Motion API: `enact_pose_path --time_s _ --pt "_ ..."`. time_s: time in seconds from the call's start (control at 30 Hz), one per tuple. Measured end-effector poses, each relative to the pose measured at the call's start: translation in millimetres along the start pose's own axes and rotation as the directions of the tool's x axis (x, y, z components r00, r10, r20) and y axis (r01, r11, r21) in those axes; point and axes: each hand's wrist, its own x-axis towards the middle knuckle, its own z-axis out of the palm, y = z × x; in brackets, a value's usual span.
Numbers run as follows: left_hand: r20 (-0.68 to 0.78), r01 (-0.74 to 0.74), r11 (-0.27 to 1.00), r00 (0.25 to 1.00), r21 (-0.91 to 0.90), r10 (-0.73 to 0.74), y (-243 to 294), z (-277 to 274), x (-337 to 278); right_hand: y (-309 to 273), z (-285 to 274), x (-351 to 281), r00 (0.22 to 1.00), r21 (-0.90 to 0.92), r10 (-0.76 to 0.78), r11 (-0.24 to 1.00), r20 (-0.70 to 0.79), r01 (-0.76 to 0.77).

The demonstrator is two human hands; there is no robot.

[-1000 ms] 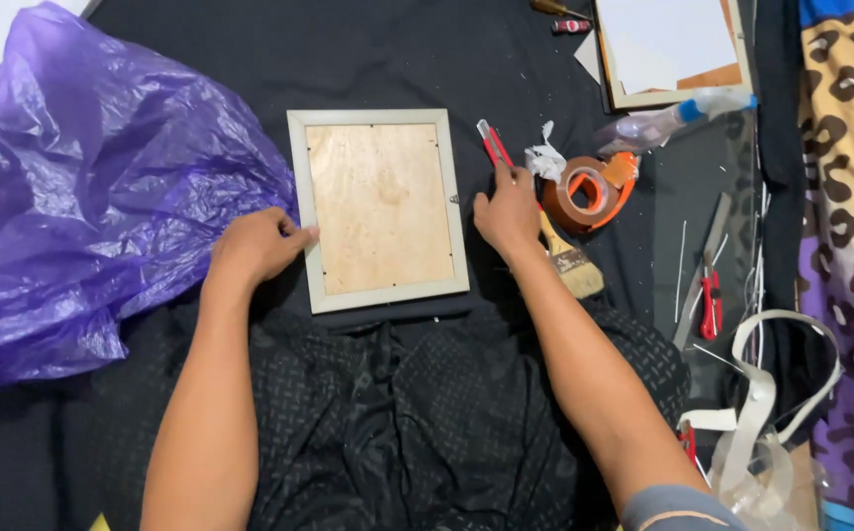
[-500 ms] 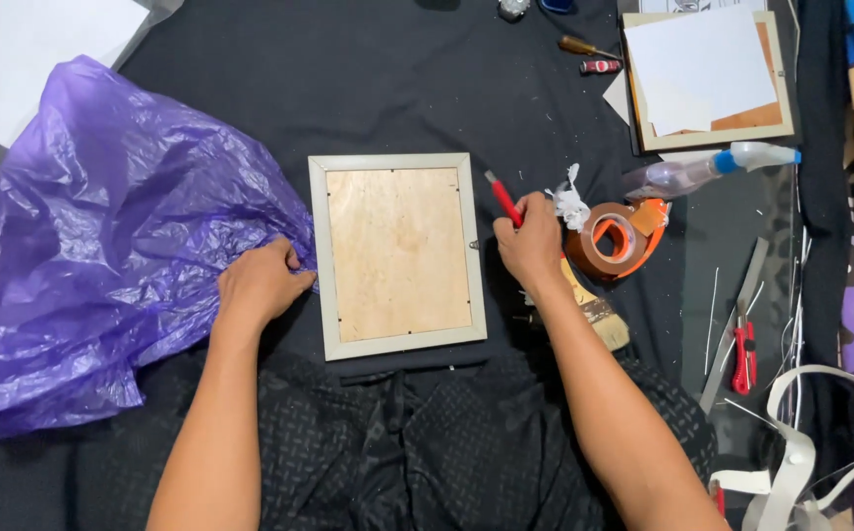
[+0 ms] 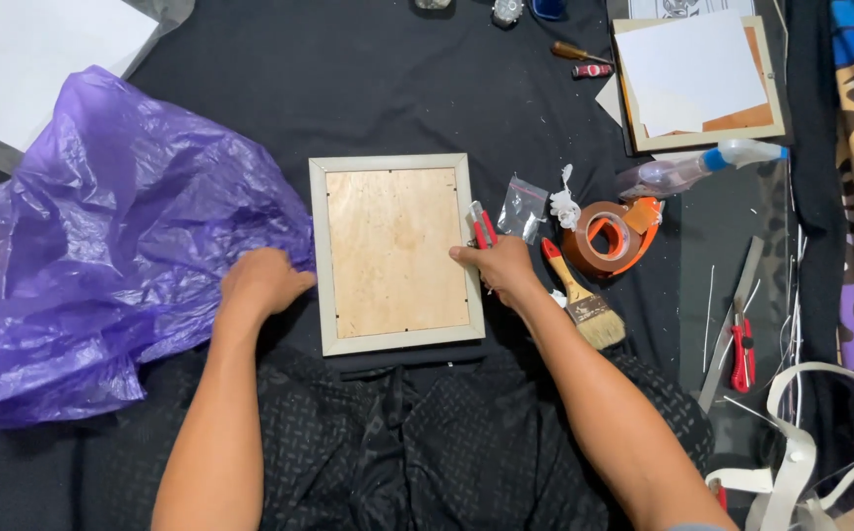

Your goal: The person removes a wooden backing from a purple bag, places it into a frame, and secures the back using a tool before cleaning the glass with a brush and spray.

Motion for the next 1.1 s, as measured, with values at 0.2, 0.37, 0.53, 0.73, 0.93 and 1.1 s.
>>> enact_pose_path --time_s 0.2,0.37,0.53,0.73,0.93,1.1 --pt "-0.245 0.19 0.981 0.95 -0.041 -0.195 -39.9 -16.0 9.4 19.8 2.5 15.5 0.999 -0.012 -0.027 1.0 0.018 0.028" --pt "-0.476 0.368 0.914 0.782 -0.169 -0.403 -68.2 -11.2 33.0 6.3 -1.5 11.2 0.999 -0.029 -0.045 0.999 0.001 0.045" --pt "-0.831 -0.051 0.985 0.545 -0.166 -0.111 -52.0 -16.8 -4.1 20.5 -10.7 15.6 0.994 -0.119 -0.096 0.989 -0.051 0.089" --pt "-0.434 -0.294 0.885 0.893 -0.361 0.119 10.4 24.1 -5.0 -40.3 -5.4 -37.9 0.935 -0.196 -0.349 0.923 -0.064 0.331" --pt "-0.217 -0.21 0.949 0.963 -0.234 0.16 30.2 7.2 -32.5 -36.7 -2.0 -36.2 0.88 -0.238 -0.464 0.847 0.107 0.475" --pt "-0.229 -0.211 0.965 0.958 -0.154 0.173 22.5 30.9 -8.7 -32.9 13.1 -38.1 0.857 -0.396 -0.498 0.765 0.133 0.507"
